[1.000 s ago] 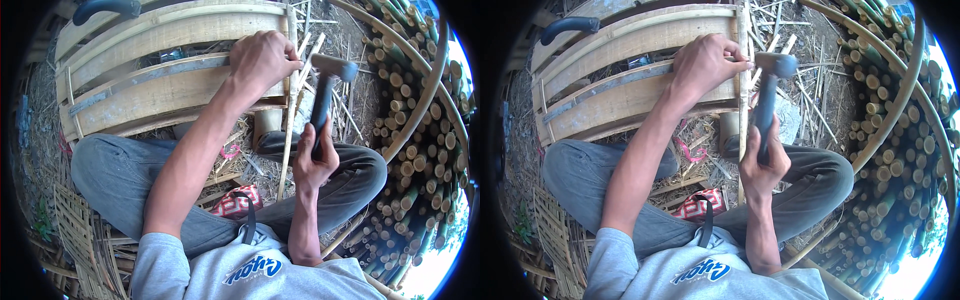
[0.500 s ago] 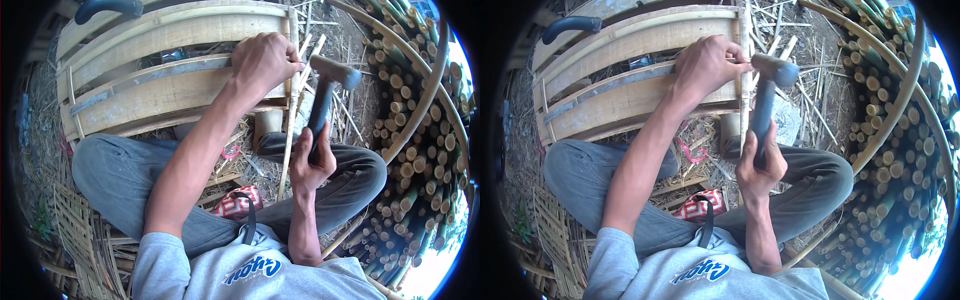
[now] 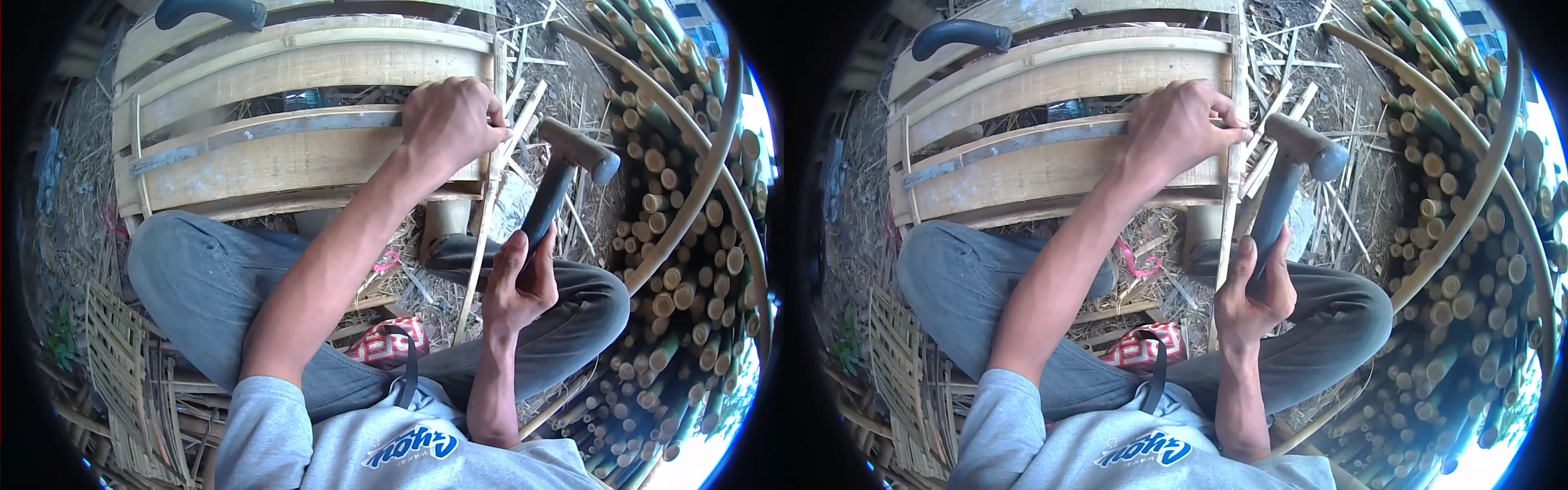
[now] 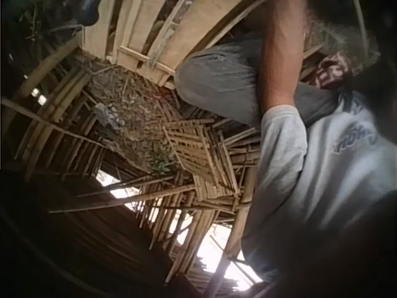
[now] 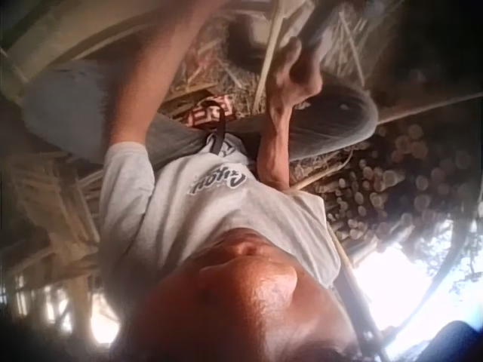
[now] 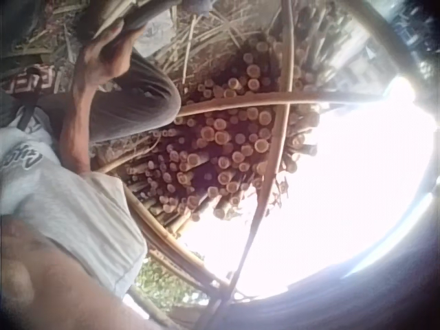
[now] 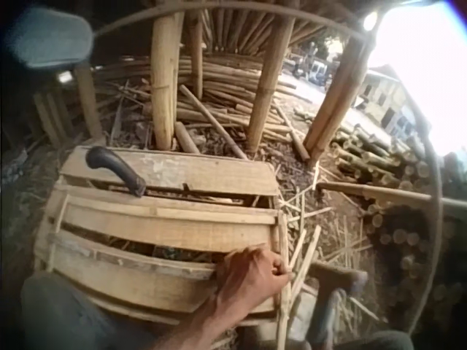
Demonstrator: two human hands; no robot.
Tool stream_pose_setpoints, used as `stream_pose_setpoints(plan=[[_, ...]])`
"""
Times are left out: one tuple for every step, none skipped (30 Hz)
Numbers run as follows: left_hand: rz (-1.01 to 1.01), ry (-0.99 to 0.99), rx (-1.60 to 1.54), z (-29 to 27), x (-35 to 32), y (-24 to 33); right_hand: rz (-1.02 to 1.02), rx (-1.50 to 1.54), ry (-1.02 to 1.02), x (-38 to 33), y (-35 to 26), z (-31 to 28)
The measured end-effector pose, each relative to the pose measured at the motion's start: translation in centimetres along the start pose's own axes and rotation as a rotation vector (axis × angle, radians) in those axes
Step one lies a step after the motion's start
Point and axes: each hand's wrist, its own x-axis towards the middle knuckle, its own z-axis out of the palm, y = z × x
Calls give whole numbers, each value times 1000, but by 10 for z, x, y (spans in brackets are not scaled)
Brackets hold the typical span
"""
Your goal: The person is using a hammer to drive small bamboo pins into a bamboo frame, securing thin bamboo strips to a larger structure. The person handles the hammer and the pins by hand, positioning the pins on the frame before striking them.
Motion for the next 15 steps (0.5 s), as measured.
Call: stream_pose_setpoints(plan=[[0, 23, -13, -3, -2, -2, -9, -35, -23, 1, -1, 3], [-5, 32, -18, 0, -3, -10, -3, -66, -60, 2, -4, 8], [47, 94, -28, 7, -5, -21, 62, -199, -163, 3, -10, 9], [105, 160, -34, 3, -4, -22, 58, -151, -144, 3, -2, 12], [35, 97, -26, 2, -4, -19, 29, -120, -104, 3, 0, 10], [46, 74, -35, 2, -3, -15, 17, -88, -66, 1, -1, 5], [49, 63, -33, 3, -3, -13, 9, -55, -30, -1, -5, 2], [52, 52, -31, 5, -3, -12, 25, 1, -10, -1, -9, 1], [72, 89, -13, 5, -3, -13, 31, -19, -17, -2, -8, 3], [70, 94, -18, 7, -2, -16, 31, -43, -20, 0, -7, 5], [83, 121, -16, 8, -2, -20, 26, -96, -82, 3, -2, 6], [96, 147, -14, 11, -2, -23, 11, -121, -100, 2, 1, 6], [70, 92, -36, 4, -5, -17, -3, -147, -117, 1, 5, 6], [70, 92, -36, 4, -3, -15, -21, -172, -127, 2, 8, 6], [53, 72, -22, 6, 1, -13, -7, -127, -73, 1, 9, 8]])
